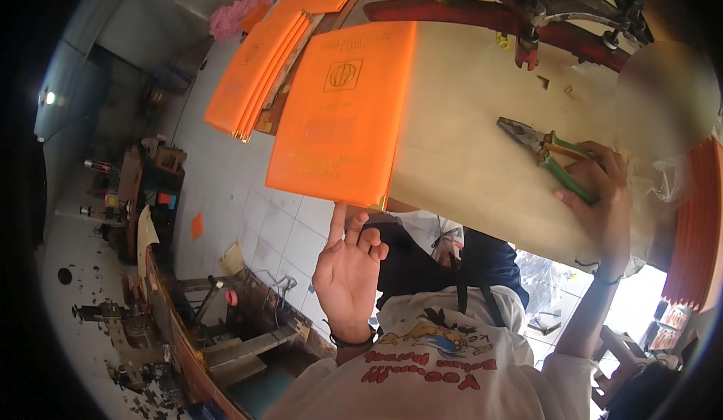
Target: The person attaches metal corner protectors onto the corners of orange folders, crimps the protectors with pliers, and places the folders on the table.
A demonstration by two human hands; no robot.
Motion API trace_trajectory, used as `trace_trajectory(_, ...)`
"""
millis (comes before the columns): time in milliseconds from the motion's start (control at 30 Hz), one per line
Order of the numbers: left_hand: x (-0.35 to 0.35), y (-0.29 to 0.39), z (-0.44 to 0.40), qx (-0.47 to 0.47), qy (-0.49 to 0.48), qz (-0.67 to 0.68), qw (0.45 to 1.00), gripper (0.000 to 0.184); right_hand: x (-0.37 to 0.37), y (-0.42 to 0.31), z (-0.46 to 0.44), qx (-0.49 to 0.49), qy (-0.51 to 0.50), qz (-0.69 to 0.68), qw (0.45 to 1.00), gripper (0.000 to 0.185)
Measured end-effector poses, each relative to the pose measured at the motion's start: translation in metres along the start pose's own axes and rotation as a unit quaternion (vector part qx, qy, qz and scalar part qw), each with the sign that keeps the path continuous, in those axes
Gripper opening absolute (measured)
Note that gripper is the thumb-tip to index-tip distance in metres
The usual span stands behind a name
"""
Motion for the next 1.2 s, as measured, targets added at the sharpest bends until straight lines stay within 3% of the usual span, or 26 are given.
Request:
trace_trajectory(200, -0.011, 0.01, -0.01, -0.015, -0.016, 0.058, 0.998, 0.057, 0.009, -0.022, 0.011, 0.055, 0.013, -0.012, 0.998, 0.029)
trace_trajectory(300, -0.017, 0.011, -0.023, -0.012, -0.038, 0.027, 0.999, 0.05, 0.023, -0.024, 0.038, 0.112, 0.046, -0.216, 0.969, 0.043)
trace_trajectory(367, -0.01, 0.013, -0.032, 0.017, -0.046, -0.041, 0.998, 0.044, 0.041, -0.028, 0.063, 0.16, 0.032, -0.463, 0.871, 0.062)
trace_trajectory(400, -0.009, 0.013, -0.036, 0.01, -0.055, -0.045, 0.997, 0.043, 0.05, -0.048, 0.069, 0.186, 0.092, -0.572, 0.793, 0.071)
trace_trajectory(433, -0.008, 0.012, -0.04, 0.002, -0.065, -0.049, 0.997, 0.042, 0.051, -0.066, 0.068, 0.138, 0.038, -0.656, 0.741, 0.069)
trace_trajectory(467, -0.007, 0.011, -0.044, -0.007, -0.074, -0.054, 0.996, 0.041, 0.054, -0.08, 0.071, 0.108, 0.015, -0.69, 0.715, 0.056)
trace_trajectory(500, -0.004, 0.01, -0.049, -0.009, -0.058, -0.05, 0.997, 0.041, 0.064, -0.082, 0.078, 0.091, -0.035, -0.695, 0.712, 0.042)
trace_trajectory(567, 0.004, 0.004, -0.058, -0.014, -0.03, -0.044, 0.998, 0.041, 0.074, -0.096, 0.083, 0.109, -0.059, -0.68, 0.723, 0.033)
trace_trajectory(667, -0.004, -0.005, -0.067, 0.0, -0.016, -0.062, 0.998, 0.041, 0.088, -0.105, 0.092, 0.176, -0.117, -0.724, 0.656, 0.026)
trace_trajectory(767, -0.009, -0.01, -0.062, 0.018, 0.018, -0.055, 0.998, 0.041, 0.09, -0.109, 0.091, 0.185, -0.2, -0.675, 0.686, 0.016)
trace_trajectory(867, -0.006, -0.018, -0.056, 0.036, 0.029, -0.038, 0.998, 0.039, 0.09, -0.11, 0.088, 0.148, -0.243, -0.626, 0.726, 0.023)
trace_trajectory(1000, -0.004, -0.041, -0.035, 0.023, 0.042, -0.045, 0.998, 0.033, 0.083, -0.11, 0.086, 0.119, -0.258, -0.611, 0.739, 0.045)
trace_trajectory(1100, -0.001, -0.052, -0.031, 0.005, 0.014, -0.083, 0.996, 0.027, 0.087, -0.107, 0.105, 0.207, -0.26, -0.632, 0.701, 0.042)
trace_trajectory(1200, 0.008, -0.044, -0.035, 0.013, 0.019, -0.114, 0.993, 0.026, 0.088, -0.12, 0.124, 0.299, -0.156, -0.708, 0.621, 0.039)
Point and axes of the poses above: each hand's wrist, its own z-axis away from the middle knuckle, its own x-axis out of the palm, y = z × x, the point moved 3 cm from there along -z, towards the middle knuckle, and after that the axes turned 3 degrees about z, right-handed, at the moved point
